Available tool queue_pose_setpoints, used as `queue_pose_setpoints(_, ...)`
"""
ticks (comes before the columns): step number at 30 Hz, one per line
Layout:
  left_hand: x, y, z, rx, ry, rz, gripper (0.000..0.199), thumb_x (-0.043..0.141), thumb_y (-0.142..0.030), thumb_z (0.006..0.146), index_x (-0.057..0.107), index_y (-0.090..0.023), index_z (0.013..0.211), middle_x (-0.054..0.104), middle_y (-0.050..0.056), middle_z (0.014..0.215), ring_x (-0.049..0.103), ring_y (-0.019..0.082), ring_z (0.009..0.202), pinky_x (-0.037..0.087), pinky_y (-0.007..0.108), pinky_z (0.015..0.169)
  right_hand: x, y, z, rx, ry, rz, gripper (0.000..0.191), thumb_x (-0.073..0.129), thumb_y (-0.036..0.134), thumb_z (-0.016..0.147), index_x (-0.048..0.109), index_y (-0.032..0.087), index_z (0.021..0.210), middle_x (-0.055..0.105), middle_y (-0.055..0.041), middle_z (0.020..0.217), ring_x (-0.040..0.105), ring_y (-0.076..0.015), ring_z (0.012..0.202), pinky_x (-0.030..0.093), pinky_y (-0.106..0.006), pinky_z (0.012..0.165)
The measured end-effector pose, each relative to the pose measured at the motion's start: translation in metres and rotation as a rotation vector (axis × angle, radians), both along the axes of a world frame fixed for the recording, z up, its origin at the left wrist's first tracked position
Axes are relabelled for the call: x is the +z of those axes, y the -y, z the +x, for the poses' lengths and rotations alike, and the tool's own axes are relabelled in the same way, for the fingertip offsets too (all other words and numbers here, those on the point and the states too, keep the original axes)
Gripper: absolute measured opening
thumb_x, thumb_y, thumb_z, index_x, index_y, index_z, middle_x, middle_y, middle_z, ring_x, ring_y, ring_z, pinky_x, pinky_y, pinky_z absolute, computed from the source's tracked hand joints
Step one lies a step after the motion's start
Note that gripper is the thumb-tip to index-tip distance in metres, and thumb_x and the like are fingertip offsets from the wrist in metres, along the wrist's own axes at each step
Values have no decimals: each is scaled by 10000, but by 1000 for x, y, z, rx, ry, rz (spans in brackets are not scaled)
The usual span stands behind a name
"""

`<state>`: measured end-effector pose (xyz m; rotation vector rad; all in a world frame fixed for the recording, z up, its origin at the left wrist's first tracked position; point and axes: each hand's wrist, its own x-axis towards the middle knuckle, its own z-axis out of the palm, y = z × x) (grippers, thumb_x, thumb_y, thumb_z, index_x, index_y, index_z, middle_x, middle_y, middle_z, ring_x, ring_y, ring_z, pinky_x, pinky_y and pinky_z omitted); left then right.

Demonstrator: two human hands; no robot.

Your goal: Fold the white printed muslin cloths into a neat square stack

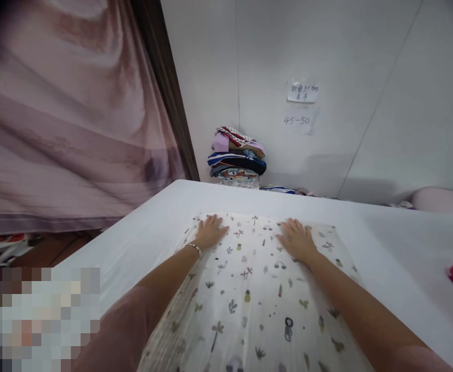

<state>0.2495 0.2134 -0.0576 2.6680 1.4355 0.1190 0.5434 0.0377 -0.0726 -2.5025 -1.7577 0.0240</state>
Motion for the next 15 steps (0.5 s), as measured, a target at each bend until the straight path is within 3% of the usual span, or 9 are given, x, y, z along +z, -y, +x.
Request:
queue_pose_setpoints(4,-1,-13,-3,49,-20,41,699,183,-651,829,325,-229,1368,181,86,1502,102,291,1376,76,539,1078,4,-23,-27,180,-60,-12,638,192,613,876,285,279,1411,157,-28,1507,84,-259,1380,108,-502,1088)
queue_pose_setpoints(11,-4,-28,-8,66,-32,-64,748,164,-689,804,273,-247,1397,165,76,1507,94,281,1380,70,533,1083,-6,-45,-21,124,-82,-52,630,195,602,877,303,270,1402,168,-4,1503,103,-241,1378,106,-516,1083)
queue_pose_setpoints(15,-1,-25,-23,108,23,17,763,138,-684,812,294,-206,1387,162,91,1506,94,277,1379,72,523,1088,-7,-43,-20,109,-93,-79,633,189,598,879,298,263,1405,154,-11,1506,98,-244,1379,109,-520,1081)
